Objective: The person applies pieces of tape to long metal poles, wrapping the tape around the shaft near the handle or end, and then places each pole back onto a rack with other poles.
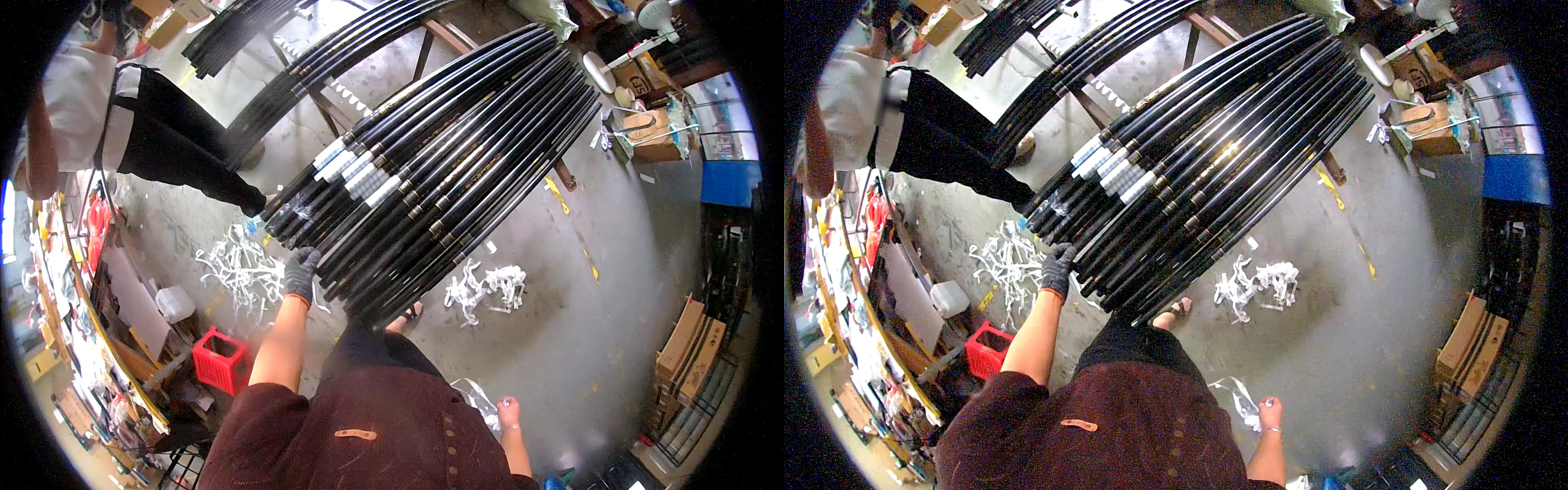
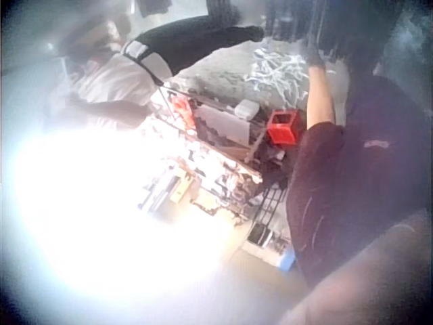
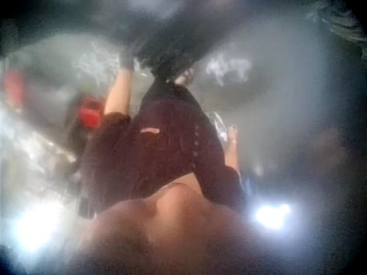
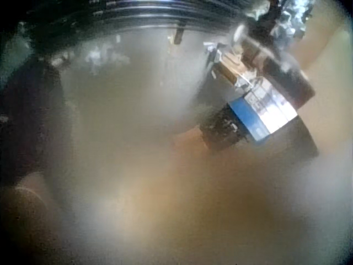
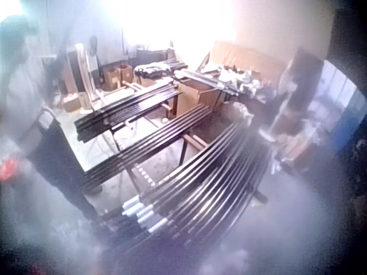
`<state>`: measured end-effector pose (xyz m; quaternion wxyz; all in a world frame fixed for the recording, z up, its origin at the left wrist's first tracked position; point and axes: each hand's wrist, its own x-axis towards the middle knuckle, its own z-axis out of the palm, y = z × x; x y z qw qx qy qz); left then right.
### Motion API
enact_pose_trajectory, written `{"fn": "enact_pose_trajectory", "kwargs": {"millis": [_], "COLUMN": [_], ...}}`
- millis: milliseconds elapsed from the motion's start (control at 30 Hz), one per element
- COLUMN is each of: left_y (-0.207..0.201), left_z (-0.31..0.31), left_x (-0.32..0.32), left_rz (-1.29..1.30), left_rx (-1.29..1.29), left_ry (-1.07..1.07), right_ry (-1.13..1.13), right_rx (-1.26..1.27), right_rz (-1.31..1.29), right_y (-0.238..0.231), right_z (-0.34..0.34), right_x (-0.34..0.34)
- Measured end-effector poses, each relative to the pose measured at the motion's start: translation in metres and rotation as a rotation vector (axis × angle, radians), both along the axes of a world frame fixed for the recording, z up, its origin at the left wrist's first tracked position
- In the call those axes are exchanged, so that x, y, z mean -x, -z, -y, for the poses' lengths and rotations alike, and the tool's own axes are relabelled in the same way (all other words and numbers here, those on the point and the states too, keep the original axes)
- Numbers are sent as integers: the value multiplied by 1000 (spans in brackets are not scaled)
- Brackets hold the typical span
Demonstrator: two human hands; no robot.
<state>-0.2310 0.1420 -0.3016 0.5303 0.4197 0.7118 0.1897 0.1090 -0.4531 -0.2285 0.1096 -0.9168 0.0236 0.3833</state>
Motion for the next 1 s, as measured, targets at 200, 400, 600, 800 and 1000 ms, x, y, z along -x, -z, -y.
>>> {"fn": "enact_pose_trajectory", "kwargs": {"millis": [200, 400, 600, 800, 1000], "left_y": [-69, -64, -168, -212, -305], "left_z": [-39, -63, -37, 18, 103], "left_x": [-4, -35, -19, -85, -195], "left_rz": [-249, -156, 225, 132, 1244], "left_rx": [-478, -430, -177, -1054, 215], "left_ry": [806, 930, 868, 1163, 702], "right_ry": [34, 78, 177, 217, -299], "right_rx": [-73, -242, -322, -559, -841], "right_rz": [-44, -37, -96, 43, 257], "right_y": [12, 6, 8, 36, -64], "right_z": [-4, -26, -20, -41, -146], "right_x": [13, 11, 18, -13, -67]}}
